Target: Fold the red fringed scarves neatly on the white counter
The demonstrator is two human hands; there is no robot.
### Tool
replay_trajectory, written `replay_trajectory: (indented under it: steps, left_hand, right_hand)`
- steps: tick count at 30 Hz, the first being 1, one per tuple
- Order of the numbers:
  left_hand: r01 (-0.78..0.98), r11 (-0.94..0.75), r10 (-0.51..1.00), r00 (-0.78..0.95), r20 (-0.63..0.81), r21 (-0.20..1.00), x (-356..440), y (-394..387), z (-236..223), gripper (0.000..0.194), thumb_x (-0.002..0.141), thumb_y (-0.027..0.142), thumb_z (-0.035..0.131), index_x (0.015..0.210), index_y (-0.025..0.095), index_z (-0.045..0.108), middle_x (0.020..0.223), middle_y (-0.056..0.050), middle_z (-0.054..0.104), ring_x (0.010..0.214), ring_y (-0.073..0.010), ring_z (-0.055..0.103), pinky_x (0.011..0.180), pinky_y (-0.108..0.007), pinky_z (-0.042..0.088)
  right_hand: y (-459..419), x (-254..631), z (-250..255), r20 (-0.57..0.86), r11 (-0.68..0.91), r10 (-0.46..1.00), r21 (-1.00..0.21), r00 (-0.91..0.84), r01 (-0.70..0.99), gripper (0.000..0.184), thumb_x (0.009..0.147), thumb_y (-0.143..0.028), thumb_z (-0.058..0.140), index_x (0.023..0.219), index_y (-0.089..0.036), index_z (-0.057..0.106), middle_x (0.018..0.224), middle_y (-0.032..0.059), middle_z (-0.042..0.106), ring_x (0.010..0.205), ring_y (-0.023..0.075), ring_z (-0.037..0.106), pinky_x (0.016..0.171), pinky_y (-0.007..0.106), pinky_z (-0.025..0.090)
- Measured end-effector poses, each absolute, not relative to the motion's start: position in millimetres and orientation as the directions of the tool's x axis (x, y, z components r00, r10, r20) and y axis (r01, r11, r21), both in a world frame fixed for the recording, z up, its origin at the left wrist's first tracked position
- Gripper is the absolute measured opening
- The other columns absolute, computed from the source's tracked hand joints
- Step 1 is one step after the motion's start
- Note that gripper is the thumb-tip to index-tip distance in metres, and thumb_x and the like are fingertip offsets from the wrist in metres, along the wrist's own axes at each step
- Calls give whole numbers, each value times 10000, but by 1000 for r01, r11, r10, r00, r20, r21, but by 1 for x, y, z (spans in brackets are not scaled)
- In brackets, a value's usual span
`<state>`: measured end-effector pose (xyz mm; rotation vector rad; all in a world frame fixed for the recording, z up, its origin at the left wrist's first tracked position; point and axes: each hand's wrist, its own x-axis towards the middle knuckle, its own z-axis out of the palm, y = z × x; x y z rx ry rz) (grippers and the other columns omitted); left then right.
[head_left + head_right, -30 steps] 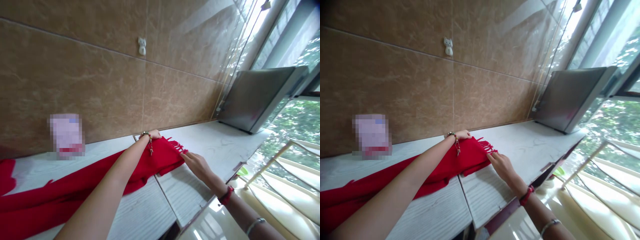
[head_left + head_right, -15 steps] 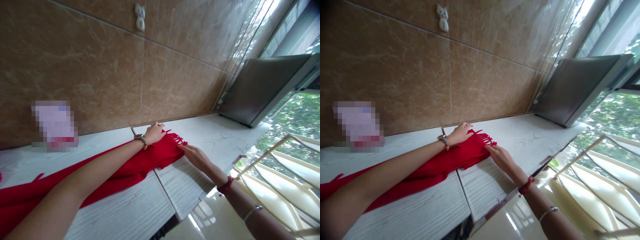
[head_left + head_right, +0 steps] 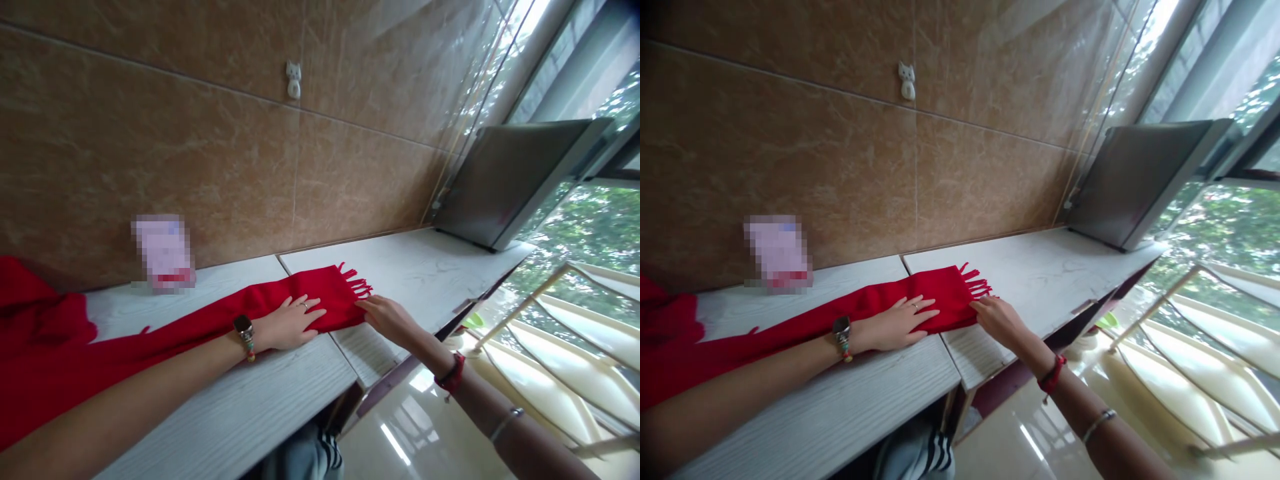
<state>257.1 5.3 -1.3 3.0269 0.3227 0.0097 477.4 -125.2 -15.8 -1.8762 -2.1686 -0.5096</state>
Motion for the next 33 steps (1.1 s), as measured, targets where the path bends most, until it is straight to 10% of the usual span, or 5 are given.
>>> replay_trajectory:
  steps: [12, 27, 33]
  left_hand:
    - [161, -977, 131, 970, 205, -137, 251, -10, -19, 467, 844, 41, 322, 1281, 178, 412, 1371, -90, 386, 1258, -193, 347, 1008, -359, 294]
    - [168, -986, 157, 949, 272, -18, 247, -12, -33, 365, 931, 256, 311, 1277, 221, 422, 1375, -64, 384, 1255, -200, 346, 971, -358, 312]
    - [198, -980, 179, 935, 307, -32, 244, -20, -22, 448, 849, 104, 367, 1289, 182, 407, 1372, -78, 387, 1258, -201, 343, 996, -355, 293]
  right_hand:
    - [-127, 498, -22, 436, 345, 787, 275, -436, 897, 348, 884, -140, 400, 1214, -131, 510, 1166, 125, 589, 1069, 205, 541, 877, 367, 472]
    - [-125, 502, -29, 373, 237, 880, 194, -295, 952, 452, 839, -55, 361, 1245, -204, 493, 1219, 86, 556, 1047, 183, 565, 870, 322, 487]
    - [-113, 500, 4, 398, 251, 847, 284, -352, 925, 497, 821, -28, 362, 1278, -202, 454, 1272, 88, 510, 1035, 205, 571, 857, 327, 488]
